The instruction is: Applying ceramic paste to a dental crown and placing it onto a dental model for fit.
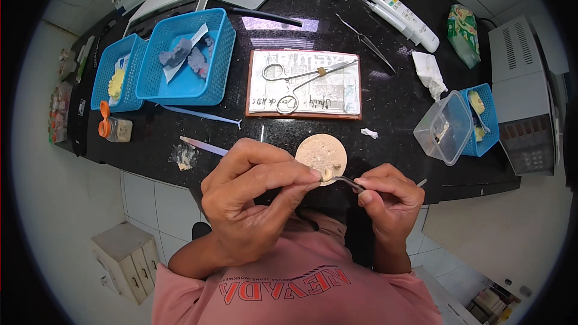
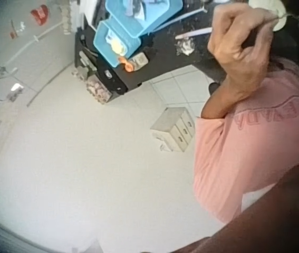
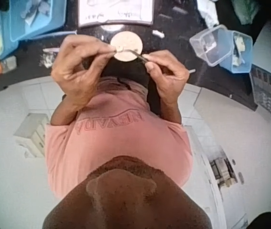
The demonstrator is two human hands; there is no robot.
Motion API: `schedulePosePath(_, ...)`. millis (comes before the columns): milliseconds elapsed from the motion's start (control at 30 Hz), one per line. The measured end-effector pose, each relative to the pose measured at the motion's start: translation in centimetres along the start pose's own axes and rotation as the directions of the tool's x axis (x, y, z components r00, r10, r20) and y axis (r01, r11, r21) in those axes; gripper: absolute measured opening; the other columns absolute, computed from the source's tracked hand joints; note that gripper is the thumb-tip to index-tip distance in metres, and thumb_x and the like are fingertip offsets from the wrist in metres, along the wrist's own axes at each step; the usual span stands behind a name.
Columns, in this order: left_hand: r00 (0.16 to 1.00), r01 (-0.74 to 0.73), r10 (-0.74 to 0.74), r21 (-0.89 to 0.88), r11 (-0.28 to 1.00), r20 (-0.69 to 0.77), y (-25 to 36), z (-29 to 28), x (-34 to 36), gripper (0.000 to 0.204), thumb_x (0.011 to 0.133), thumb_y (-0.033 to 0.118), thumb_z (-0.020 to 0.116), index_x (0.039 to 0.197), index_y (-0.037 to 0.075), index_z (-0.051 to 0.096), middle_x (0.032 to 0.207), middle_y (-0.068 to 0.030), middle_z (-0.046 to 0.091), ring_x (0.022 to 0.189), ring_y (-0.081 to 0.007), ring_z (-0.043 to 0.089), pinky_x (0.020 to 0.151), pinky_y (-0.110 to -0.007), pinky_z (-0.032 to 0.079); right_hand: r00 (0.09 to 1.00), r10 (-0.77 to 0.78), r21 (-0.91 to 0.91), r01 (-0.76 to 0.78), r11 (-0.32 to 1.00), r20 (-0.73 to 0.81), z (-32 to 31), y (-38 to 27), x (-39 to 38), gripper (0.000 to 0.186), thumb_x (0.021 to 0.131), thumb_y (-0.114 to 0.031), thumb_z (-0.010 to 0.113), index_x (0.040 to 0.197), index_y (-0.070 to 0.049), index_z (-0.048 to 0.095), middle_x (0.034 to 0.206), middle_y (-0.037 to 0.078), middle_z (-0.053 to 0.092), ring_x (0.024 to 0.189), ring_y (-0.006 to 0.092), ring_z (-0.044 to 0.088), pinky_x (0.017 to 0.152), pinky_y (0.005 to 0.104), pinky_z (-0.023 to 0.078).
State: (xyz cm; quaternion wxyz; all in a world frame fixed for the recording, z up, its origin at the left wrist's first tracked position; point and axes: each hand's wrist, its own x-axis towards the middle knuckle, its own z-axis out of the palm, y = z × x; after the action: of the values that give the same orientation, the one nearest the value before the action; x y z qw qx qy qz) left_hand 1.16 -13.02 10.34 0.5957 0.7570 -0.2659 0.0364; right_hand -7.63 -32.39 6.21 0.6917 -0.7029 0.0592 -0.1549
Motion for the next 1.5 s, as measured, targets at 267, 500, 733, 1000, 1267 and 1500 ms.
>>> schedulePosePath(267,0.998,-0.043,0.043,-0.007,0.999,-0.042,0.2,0.1,0.4,0.011,0.08,0.0,0.075,0.09,0.003,0.072,0.087,-0.0068,0.059,0.082,-0.0167,0.06,0.071,-0.026,0.05,0.998,0.069,0.194,-0.066,0.979,-0.008,-0.6,0.1,0.0,0.016,0.08,0.003,0.072,0.095,0.005,0.073,0.085,0.014,0.068,0.069,0.0111,0.062,0.06,0.0209,0.047)
schedulePosePath(500,0.984,-0.158,0.178,0.385,0.909,-0.016,-2.6,-1.0,-0.9,0.053,0.067,0.042,0.084,0.102,0.004,0.074,0.093,-0.0085,0.063,0.092,-0.025,0.062,0.076,-0.033,0.051,0.997,0.051,0.281,-0.032,0.959,-0.062,-1.8,0.1,0.1,0.014,0.083,0.0,0.071,0.097,0.005,0.072,0.087,0.017,0.066,0.066,0.0116,0.06,0.059,0.0217,0.049)
schedulePosePath(733,0.986,-0.12,0.016,0.639,0.76,0.166,-2.7,2.0,-3.1,0.085,0.061,0.058,0.08,0.126,0.006,0.06,0.116,-0.0088,0.063,0.114,-0.0311,0.053,0.101,-0.045,0.034,0.995,0.08,0.185,-0.069,0.98,-0.052,-3.0,-0.1,0.2,0.014,0.083,0.002,0.07,0.097,0.006,0.071,0.087,0.018,0.067,0.066,0.0118,0.06,0.056,0.0212,0.048)
schedulePosePath(1000,0.989,-0.049,-0.068,0.727,0.685,0.131,-2.5,3.4,-3.5,0.097,0.06,0.062,0.079,0.134,0.005,0.053,0.125,-0.008,0.06,0.119,-0.0288,0.049,0.102,-0.045,0.027,0.993,0.119,0.155,-0.116,0.981,-0.009,-3.6,-0.6,0.4,0.015,0.083,0.002,0.071,0.097,0.006,0.072,0.088,0.017,0.067,0.066,0.0117,0.06,0.057,0.0212,0.048)
schedulePosePath(1267,0.997,-0.002,-0.054,0.693,0.721,0.06,-3.0,3.9,-3.8,0.098,0.061,0.059,0.081,0.136,0.004,0.05,0.123,-0.0092,0.058,0.118,-0.0284,0.05,0.101,-0.045,0.027,0.988,0.146,0.032,-0.148,0.989,0.039,-4.1,-0.7,1.4,0.015,0.084,0.004,0.069,0.098,0.005,0.072,0.09,0.016,0.068,0.071,0.0124,0.062,0.061,0.0216,0.049)
schedulePosePath(1500,0.982,-0.097,0.169,0.534,0.84,-0.088,-3.8,3.7,-5.9,0.049,0.079,0.038,0.076,0.114,0.007,0.065,0.104,-0.0031,0.061,0.096,-0.0222,0.058,0.085,-0.037,0.039,0.973,0.162,-0.177,-0.132,0.975,0.166,-4.5,-1.3,3.4,0.015,0.084,0.005,0.069,0.098,0.006,0.072,0.092,0.014,0.068,0.081,0.0132,0.064,0.07,0.0212,0.049)
